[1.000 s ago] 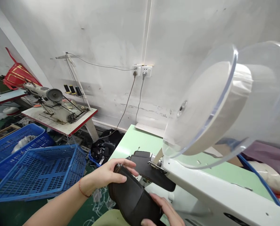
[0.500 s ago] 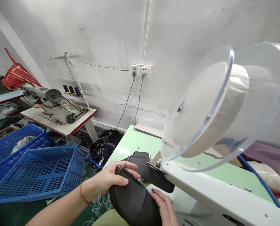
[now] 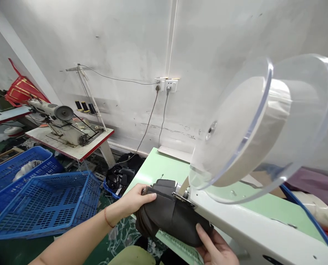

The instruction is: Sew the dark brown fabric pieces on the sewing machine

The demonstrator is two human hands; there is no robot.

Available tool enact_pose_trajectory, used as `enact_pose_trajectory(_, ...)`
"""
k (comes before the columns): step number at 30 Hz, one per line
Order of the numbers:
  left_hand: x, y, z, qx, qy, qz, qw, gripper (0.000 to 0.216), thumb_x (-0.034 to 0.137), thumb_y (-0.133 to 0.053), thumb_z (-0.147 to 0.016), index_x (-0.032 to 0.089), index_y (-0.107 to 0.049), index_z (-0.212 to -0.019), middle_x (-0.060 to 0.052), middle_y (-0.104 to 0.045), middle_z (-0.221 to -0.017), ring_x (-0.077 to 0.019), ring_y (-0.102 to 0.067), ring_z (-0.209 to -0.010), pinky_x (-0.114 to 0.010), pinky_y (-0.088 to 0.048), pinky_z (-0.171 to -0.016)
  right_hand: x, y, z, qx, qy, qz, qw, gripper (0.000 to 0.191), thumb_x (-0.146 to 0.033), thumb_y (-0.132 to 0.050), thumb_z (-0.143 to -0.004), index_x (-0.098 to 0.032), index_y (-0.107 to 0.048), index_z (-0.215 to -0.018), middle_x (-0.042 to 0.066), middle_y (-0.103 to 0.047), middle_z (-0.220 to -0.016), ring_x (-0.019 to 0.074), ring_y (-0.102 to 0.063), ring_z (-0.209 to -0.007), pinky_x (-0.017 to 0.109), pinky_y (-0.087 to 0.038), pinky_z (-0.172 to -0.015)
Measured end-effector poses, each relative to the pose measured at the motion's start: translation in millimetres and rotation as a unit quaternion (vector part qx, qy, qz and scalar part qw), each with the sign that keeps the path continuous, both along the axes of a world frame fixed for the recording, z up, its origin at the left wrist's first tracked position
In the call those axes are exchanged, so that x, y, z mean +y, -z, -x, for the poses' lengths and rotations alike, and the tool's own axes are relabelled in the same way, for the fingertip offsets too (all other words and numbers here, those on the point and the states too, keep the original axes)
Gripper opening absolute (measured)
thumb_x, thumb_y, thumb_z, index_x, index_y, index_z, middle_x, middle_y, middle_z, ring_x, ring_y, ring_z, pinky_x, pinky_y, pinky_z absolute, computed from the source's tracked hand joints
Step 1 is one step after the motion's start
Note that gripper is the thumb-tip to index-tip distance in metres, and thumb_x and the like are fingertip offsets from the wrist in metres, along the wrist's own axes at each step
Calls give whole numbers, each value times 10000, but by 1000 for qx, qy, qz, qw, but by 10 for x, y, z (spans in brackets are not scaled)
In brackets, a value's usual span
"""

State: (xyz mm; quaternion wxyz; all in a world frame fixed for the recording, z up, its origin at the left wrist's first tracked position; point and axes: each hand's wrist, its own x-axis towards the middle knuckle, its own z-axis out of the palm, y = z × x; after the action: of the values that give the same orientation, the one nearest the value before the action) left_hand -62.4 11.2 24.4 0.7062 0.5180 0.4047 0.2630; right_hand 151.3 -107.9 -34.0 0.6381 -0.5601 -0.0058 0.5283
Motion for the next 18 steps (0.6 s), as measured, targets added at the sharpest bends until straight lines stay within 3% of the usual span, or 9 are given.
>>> enact_pose_trajectory(3, 95, 186, -55, -52, -9, 76, 996, 445, 440, -841, -549, 100, -670, -780, -55, -670, -741, -152, -579, -656, -282, -458, -671, 41, 36, 83, 30, 29, 5, 999, 566, -321, -938, -390, -173, -700, -881, 59, -746, -925, 256, -680, -908, 232, -606, -603)
enact_pose_trajectory(7, 218, 373, -97, -58, 2, 118, 991, 488, 446, -873, -484, 92, -661, -743, -57, -657, -698, -139, -573, -598, -286, -462, -642, 124, 52, 81, 55, 45, -19, 997, 538, -230, -935, -417, -186, -702, -900, 12, -750, -892, 189, -691, -804, 198, -596, -591)
enact_pose_trajectory(13, 329, 416, -120, -80, -5, 137, 987, 498, 460, -866, -511, 90, -626, -743, -35, -612, -645, -117, -542, -558, -264, -441, -598, 248, 113, 24, 63, 92, -37, 993, 517, -186, -935, -386, -198, -704, -849, -21, -751, -811, 146, -687, -667, 193, -576, -552)
enact_pose_trajectory(16, 185, 369, -3, -106, 27, 153, 982, 494, 485, -851, -526, 121, -552, -674, 3, -541, -607, -84, -484, -518, -225, -386, -533, 69, 362, 265, 51, 55, -64, 995, 388, -398, -911, -454, -204, -697, -713, 0, -731, -674, 181, -688, -604, 299, -599, -632)
enact_pose_trajectory(18, 27, 322, 102, -126, 65, 175, 974, 516, 374, -901, -437, 143, -502, -669, 12, -533, -651, -70, -463, -523, -208, -360, -509, -119, 575, 517, 3, -66, -119, 991, 508, -489, -905, -367, -195, -728, -742, 90, -756, -791, 276, -717, -739, 354, -591, -680)
